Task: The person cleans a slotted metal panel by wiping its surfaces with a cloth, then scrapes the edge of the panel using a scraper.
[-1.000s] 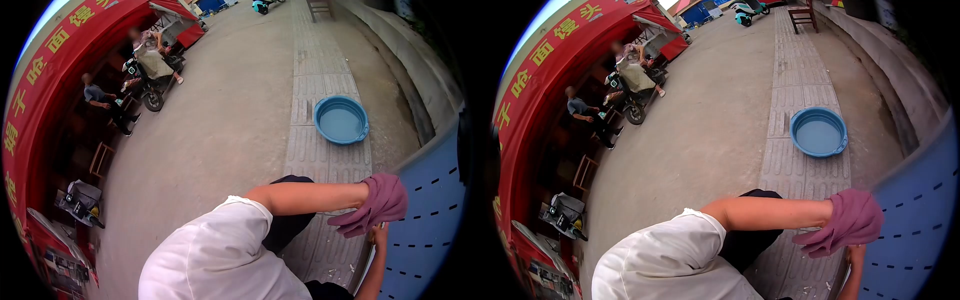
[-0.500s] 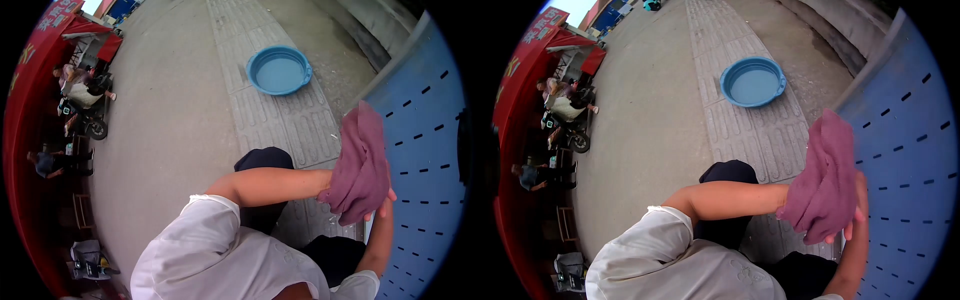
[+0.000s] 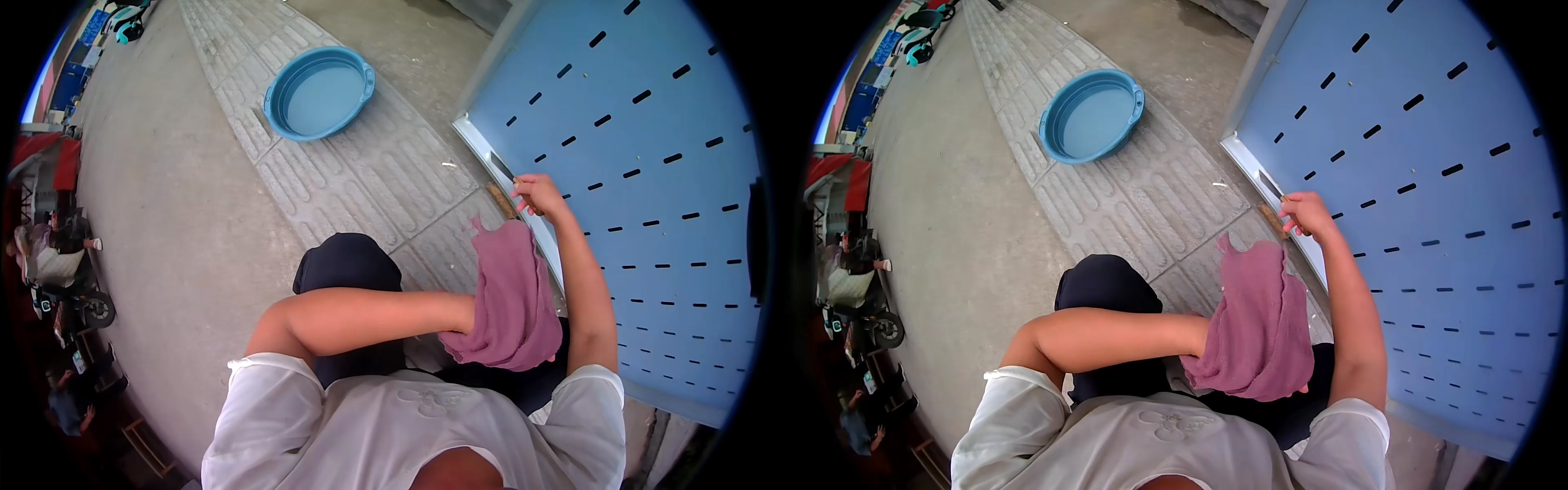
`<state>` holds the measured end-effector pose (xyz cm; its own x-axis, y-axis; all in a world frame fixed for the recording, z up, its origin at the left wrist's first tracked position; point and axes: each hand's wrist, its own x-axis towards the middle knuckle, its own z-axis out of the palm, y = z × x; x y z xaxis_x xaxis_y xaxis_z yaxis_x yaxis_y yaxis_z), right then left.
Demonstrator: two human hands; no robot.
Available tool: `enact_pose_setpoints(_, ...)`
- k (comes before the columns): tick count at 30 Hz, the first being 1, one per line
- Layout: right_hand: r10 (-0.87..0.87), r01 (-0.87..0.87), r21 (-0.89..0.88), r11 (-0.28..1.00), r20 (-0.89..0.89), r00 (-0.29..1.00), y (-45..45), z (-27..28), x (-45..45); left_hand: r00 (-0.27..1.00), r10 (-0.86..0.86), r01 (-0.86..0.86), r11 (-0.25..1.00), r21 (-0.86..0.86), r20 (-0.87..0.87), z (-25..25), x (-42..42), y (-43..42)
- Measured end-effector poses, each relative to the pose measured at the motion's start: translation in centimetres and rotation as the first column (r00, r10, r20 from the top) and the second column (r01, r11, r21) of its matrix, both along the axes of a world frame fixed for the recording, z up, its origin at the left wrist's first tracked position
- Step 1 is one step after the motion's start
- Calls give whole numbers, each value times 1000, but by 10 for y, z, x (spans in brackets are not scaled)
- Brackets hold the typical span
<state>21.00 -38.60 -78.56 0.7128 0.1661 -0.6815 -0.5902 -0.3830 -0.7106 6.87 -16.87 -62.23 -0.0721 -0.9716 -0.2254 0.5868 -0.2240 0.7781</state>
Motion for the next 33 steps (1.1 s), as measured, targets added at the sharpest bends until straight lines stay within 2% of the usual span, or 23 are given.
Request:
enact_pose_setpoints(3, -23, 34, -130, 991, 87, 996, 3, 3, 1, 936, -63, 48, 997, 54, 346, -7, -4, -1)
enact_pose_setpoints(6, 80, -61, -265, 962, 61, 995, 6, 4, -2, 864, -101, 70, 994, 82, 493, -8, -6, -1)
enact_pose_setpoints(7, 78, -61, -220, 974, 70, 994, 6, 3, -3, 853, -105, 72, 994, 84, 512, -8, -7, -2)
enact_pose_setpoints(9, 71, -60, -123, 991, 88, 994, 6, 2, -3, 833, -115, 81, 993, 87, 541, -8, -6, -2)
enact_pose_setpoints(12, 63, -25, -266, 964, 138, 988, 2, 7, -1, 822, -121, 89, 993, 84, 557, -9, -7, -2)
enact_pose_setpoints(15, 148, -133, -330, 935, 18, 989, 5, 15, -2, 810, -122, 94, 992, 79, 573, -10, -5, -1)
enact_pose_setpoints(18, 47, -45, -75, 996, 36, 998, 21, 22, -1, 796, -123, 97, 992, 76, 593, -11, -4, -3)
enact_pose_setpoints(21, -80, 86, -68, 994, 78, 994, 36, 10, 10, 788, -121, 101, 993, 68, 604, -11, -6, -5)
enact_pose_setpoints(24, -44, 57, -156, 986, 91, 995, 50, -3, 15, 775, -121, 102, 993, 67, 620, -12, -5, -6)
enact_pose_setpoints(27, -43, 52, -43, 998, 181, 983, 64, -10, 24, 770, -121, 97, 993, 73, 626, -13, -5, -4)
enact_pose_setpoints(30, -86, 94, -33, 995, 191, 978, 73, -14, 48, 772, -118, 97, 993, 68, 624, -14, -4, -3)
enact_pose_setpoints(33, -55, 85, -130, 988, 217, 975, 80, -26, 65, 768, -119, 99, 993, 67, 629, -15, -2, -1)
